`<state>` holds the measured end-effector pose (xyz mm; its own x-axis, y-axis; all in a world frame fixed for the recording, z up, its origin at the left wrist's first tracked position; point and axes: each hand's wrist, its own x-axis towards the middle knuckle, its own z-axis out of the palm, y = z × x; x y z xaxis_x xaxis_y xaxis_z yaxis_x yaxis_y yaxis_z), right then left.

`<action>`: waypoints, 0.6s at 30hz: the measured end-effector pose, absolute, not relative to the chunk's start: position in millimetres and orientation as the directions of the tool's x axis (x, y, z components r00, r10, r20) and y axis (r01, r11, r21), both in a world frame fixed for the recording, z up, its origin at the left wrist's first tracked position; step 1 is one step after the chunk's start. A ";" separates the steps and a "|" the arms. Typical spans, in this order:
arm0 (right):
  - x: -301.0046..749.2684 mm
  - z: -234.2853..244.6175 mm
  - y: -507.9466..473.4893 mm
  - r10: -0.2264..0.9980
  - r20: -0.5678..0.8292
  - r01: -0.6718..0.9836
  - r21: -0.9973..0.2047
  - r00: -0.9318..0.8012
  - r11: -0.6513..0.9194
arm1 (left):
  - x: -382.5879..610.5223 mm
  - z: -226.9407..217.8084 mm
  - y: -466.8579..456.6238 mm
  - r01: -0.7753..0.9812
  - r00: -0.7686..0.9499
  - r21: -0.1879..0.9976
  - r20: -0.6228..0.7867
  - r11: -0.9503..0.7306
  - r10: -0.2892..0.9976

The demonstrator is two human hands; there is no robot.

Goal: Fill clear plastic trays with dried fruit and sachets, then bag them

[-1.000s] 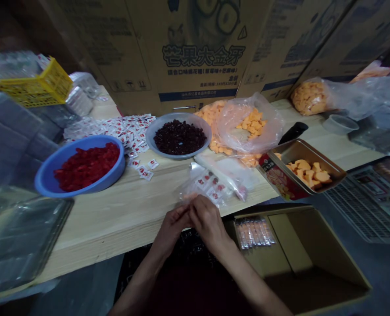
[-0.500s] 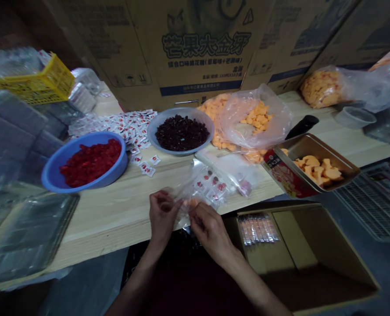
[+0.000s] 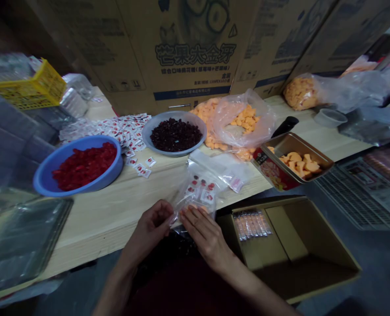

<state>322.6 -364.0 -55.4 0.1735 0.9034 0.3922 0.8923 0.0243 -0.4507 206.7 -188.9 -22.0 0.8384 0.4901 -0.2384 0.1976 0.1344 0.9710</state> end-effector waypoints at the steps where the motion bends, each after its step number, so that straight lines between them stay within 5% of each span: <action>1: 326.4 -46.6 -367.1 0.896 0.414 0.885 -0.463 0.163 0.053 | 203.0 -13.3 -187.1 0.189 0.873 0.972 -0.233 0.142 0.429; 3: 335.8 -26.4 -374.0 0.862 0.472 0.869 -0.488 0.183 0.083 | 198.0 0.6 -183.7 0.157 0.913 0.974 -0.207 0.164 0.351; 6: 353.7 12.0 -394.6 0.767 0.520 0.838 -0.545 0.374 -0.039 | 195.0 8.2 -178.6 0.103 0.890 0.976 -0.175 0.190 0.421; 11: 386.6 67.9 -481.0 0.269 0.542 0.601 -0.659 0.796 -0.452 | 191.2 -9.6 -167.0 0.102 0.734 0.981 -0.185 0.163 0.654; 14: 407.0 57.3 -556.0 0.053 0.477 0.396 -0.659 0.877 -0.640 | 190.8 -24.7 -162.3 0.145 0.716 0.969 -0.241 0.198 0.655; 18: 444.2 -18.6 -632.8 -0.055 0.297 0.140 -0.594 0.953 -0.793 | 196.0 -37.1 -165.1 0.219 0.726 0.954 -0.300 0.207 0.619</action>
